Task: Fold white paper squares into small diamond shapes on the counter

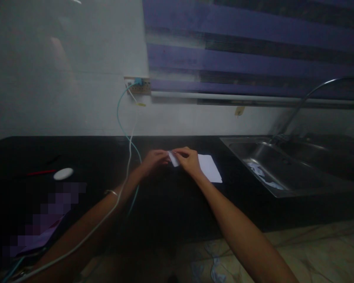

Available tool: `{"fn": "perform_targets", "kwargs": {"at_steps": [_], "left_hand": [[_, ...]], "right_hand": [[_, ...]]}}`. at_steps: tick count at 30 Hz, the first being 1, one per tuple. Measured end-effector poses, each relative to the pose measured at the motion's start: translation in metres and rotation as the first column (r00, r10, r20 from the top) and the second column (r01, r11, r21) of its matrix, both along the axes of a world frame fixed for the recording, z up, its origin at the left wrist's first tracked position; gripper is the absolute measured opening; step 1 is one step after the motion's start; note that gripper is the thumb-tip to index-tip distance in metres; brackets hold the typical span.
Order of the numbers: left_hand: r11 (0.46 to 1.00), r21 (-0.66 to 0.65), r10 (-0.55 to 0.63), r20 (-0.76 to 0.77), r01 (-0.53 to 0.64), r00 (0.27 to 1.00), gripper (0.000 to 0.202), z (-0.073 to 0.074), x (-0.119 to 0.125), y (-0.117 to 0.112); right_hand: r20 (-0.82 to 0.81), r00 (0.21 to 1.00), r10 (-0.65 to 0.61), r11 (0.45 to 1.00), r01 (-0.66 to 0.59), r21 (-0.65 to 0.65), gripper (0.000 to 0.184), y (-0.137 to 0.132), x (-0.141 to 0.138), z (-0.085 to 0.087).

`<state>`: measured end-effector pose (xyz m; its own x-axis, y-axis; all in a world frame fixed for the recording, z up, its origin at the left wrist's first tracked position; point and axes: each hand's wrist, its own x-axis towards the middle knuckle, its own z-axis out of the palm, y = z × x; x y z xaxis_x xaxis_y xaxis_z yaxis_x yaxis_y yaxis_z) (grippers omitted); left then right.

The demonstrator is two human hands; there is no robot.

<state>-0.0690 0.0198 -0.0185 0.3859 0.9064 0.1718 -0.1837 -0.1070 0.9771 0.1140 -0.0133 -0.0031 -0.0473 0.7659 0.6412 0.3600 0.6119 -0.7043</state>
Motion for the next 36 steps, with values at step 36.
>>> {"fn": "perform_targets", "kwargs": {"at_steps": [36], "left_hand": [[0.999, -0.036, -0.009, 0.094, 0.013, 0.996, 0.03, 0.006, -0.005, -0.002]], "right_hand": [[0.641, 0.766, -0.033, 0.951, -0.174, 0.257, 0.029, -0.008, 0.002, 0.012]]}}
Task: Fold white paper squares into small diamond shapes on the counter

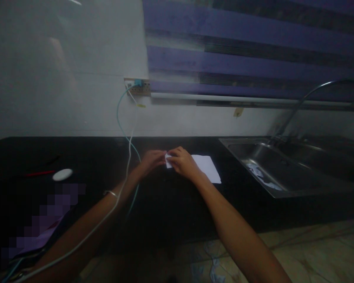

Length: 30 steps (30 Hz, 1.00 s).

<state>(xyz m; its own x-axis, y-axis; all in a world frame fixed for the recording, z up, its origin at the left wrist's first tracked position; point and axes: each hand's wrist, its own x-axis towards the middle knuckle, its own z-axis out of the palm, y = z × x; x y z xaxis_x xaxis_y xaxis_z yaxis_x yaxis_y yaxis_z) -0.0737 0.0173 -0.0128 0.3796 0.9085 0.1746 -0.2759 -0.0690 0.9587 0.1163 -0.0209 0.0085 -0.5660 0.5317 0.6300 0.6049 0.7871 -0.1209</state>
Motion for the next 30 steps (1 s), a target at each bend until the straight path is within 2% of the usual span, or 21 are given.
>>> {"fn": "perform_targets", "kwargs": {"at_steps": [5, 12, 18, 21, 23, 26, 28, 30], "left_hand": [[0.999, 0.026, 0.043, -0.03, -0.042, 0.999, 0.033, -0.004, 0.001, 0.005], [0.981, 0.099, 0.175, -0.103, -0.165, 0.979, 0.036, -0.004, 0.004, 0.008], [0.939, 0.248, 0.286, -0.172, -0.24, 0.943, 0.031, -0.001, 0.005, 0.01], [0.914, 0.342, 0.31, -0.241, -0.218, 0.92, 0.028, -0.002, 0.006, 0.009], [0.896, 0.404, 0.316, -0.287, -0.185, 0.904, 0.027, -0.002, 0.006, 0.007], [0.86, 0.488, 0.341, -0.33, -0.15, 0.88, 0.028, -0.001, 0.007, 0.003], [0.832, 0.536, 0.366, -0.336, -0.143, 0.868, 0.028, -0.001, 0.007, 0.003], [0.81, 0.57, 0.385, -0.339, -0.139, 0.858, 0.027, -0.001, 0.007, 0.003]], "right_hand": [[0.046, 0.999, 0.008, 1.0, -0.009, 0.021, 0.027, 0.0, 0.0, 0.001], [0.031, 1.0, -0.003, 1.0, 0.003, 0.01, 0.027, -0.003, -0.002, 0.002], [-0.082, 0.996, 0.029, 0.997, -0.034, -0.067, 0.028, -0.01, -0.006, 0.001], [-0.213, 0.977, 0.023, 0.992, -0.049, -0.115, 0.024, -0.01, -0.009, 0.0], [-0.345, 0.938, -0.027, 0.986, -0.031, -0.161, 0.023, -0.007, -0.01, -0.001], [-0.51, 0.841, -0.179, 0.962, 0.04, -0.271, 0.028, 0.002, -0.009, -0.006], [-0.534, 0.804, -0.262, 0.928, 0.058, -0.368, 0.032, 0.009, -0.006, -0.011], [-0.504, 0.82, -0.272, 0.892, 0.019, -0.451, 0.033, 0.015, -0.004, -0.017]]}}
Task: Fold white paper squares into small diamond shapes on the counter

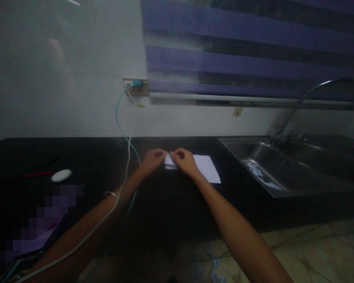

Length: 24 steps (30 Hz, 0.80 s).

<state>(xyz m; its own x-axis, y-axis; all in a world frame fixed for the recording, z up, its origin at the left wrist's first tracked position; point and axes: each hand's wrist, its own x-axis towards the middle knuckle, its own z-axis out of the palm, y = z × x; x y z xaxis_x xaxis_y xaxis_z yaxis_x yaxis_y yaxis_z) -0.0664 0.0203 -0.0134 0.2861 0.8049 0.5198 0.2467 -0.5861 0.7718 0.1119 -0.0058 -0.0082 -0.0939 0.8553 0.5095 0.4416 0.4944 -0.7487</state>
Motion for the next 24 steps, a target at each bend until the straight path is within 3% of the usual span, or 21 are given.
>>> {"fn": "perform_targets", "kwargs": {"at_steps": [3, 6, 18, 24], "left_hand": [[1.0, 0.008, 0.007, -0.012, -0.007, 1.0, 0.025, 0.001, 0.001, 0.001], [1.0, -0.01, 0.011, -0.011, -0.011, 1.0, 0.021, 0.001, 0.002, 0.001], [0.999, -0.022, -0.035, 0.038, 0.036, 0.999, 0.027, -0.006, 0.005, 0.003], [0.987, -0.015, -0.158, -0.183, 0.158, 0.97, 0.038, 0.0, 0.004, -0.011]], "right_hand": [[0.058, 0.989, 0.134, 0.988, -0.128, -0.088, 0.034, 0.003, 0.0, -0.006], [0.094, 0.976, 0.196, 0.978, -0.187, -0.095, 0.037, 0.003, -0.001, -0.007], [-0.068, 0.99, 0.126, 0.97, -0.138, -0.2, 0.039, 0.006, -0.001, -0.013], [-0.251, 0.967, 0.044, 0.974, -0.097, -0.204, 0.041, 0.011, 0.001, -0.014]]}}
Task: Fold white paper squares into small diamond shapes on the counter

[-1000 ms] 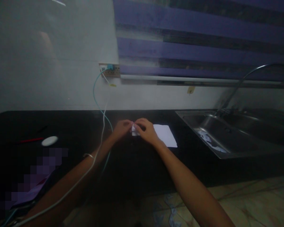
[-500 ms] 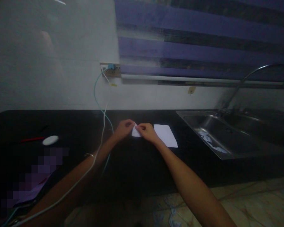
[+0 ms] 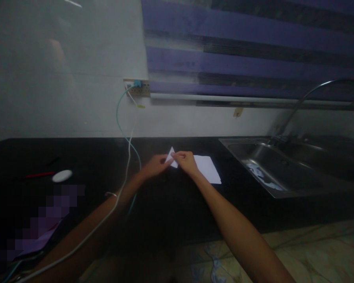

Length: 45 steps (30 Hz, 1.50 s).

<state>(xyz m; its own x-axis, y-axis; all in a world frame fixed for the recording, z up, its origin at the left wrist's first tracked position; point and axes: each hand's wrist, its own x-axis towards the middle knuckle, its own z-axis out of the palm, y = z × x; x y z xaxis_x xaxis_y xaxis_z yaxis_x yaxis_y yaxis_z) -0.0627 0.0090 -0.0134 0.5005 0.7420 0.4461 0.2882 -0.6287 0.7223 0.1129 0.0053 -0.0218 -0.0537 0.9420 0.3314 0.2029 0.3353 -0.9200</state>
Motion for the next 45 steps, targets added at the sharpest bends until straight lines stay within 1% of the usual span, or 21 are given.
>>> {"fn": "perform_targets", "kwargs": {"at_steps": [3, 6, 8, 11, 15, 18, 22, 25, 30, 32, 34, 35, 37, 41, 43, 45], "left_hand": [[1.0, 0.026, -0.011, -0.06, 0.013, 0.998, 0.041, 0.002, 0.0, -0.004], [0.999, 0.048, 0.021, -0.085, -0.017, 0.996, 0.042, 0.002, 0.001, -0.004], [0.997, 0.055, 0.062, -0.082, -0.058, 0.995, 0.041, 0.001, 0.001, -0.002], [0.996, 0.03, 0.09, -0.086, -0.088, 0.992, 0.041, -0.001, 0.001, 0.0], [0.999, 0.015, 0.041, -0.101, -0.04, 0.994, 0.04, -0.003, 0.001, 0.0], [1.0, 0.009, 0.018, -0.08, -0.017, 0.997, 0.04, -0.003, 0.001, -0.001], [0.995, -0.087, -0.06, -0.02, 0.058, 0.998, 0.039, -0.004, 0.001, 0.0], [0.984, -0.147, -0.095, 0.029, 0.098, 0.995, 0.04, -0.006, 0.001, 0.0], [0.95, -0.255, -0.153, 0.116, 0.178, 0.981, 0.042, -0.001, 0.0, 0.0], [0.962, -0.239, -0.102, 0.135, 0.132, 0.986, 0.041, 0.001, 0.0, 0.0], [0.983, -0.175, -0.025, 0.133, 0.048, 0.991, 0.041, 0.001, 0.0, 0.002], [0.99, -0.143, -0.005, 0.125, 0.023, 0.992, 0.041, 0.001, 0.001, 0.003], [0.993, -0.113, -0.007, 0.108, 0.019, 0.994, 0.041, -0.001, 0.001, 0.005], [0.991, -0.13, -0.025, 0.107, 0.039, 0.994, 0.039, -0.003, 0.001, 0.007], [0.992, -0.121, -0.013, 0.116, 0.027, 0.993, 0.038, -0.003, 0.001, 0.007], [0.993, -0.119, 0.026, 0.131, -0.01, 0.991, 0.039, -0.002, 0.0, 0.008]], "right_hand": [[-0.014, 1.0, -0.009, 1.0, 0.009, 0.004, 0.042, -0.001, 0.0, 0.001], [-0.004, 1.0, -0.012, 1.0, 0.012, 0.026, 0.042, -0.002, 0.0, 0.001], [-0.007, 1.0, -0.013, 0.999, 0.014, 0.037, 0.041, -0.002, 0.0, 0.002], [-0.003, 1.0, 0.003, 0.999, -0.003, 0.055, 0.04, -0.003, 0.0, 0.003], [0.017, 0.999, 0.029, 0.998, -0.03, 0.052, 0.041, -0.005, 0.001, 0.005], [0.016, 0.999, 0.029, 0.999, -0.029, 0.032, 0.042, -0.006, 0.0, 0.005], [-0.006, 0.999, 0.042, 0.999, -0.042, 0.027, 0.039, -0.006, 0.0, 0.006], [-0.021, 0.999, 0.037, 0.999, -0.037, 0.034, 0.038, -0.006, 0.0, 0.008], [-0.015, 1.0, 0.021, 1.0, -0.021, -0.004, 0.037, -0.008, 0.0, 0.011], [-0.006, 0.999, 0.047, 0.999, -0.047, -0.012, 0.036, -0.009, 0.0, 0.011], [0.02, 0.995, 0.099, 0.995, -0.099, -0.017, 0.035, -0.01, -0.001, 0.011], [0.037, 0.992, 0.125, 0.992, -0.124, -0.019, 0.036, -0.011, -0.001, 0.011], [0.072, 0.985, 0.154, 0.988, -0.153, -0.026, 0.037, -0.011, -0.002, 0.011], [0.093, 0.984, 0.149, 0.989, -0.148, -0.024, 0.039, -0.011, -0.003, 0.012], [0.09, 0.982, 0.167, 0.986, -0.166, -0.017, 0.038, -0.011, -0.003, 0.012], [0.08, 0.976, 0.203, 0.979, -0.202, -0.019, 0.037, -0.012, -0.004, 0.013]]}}
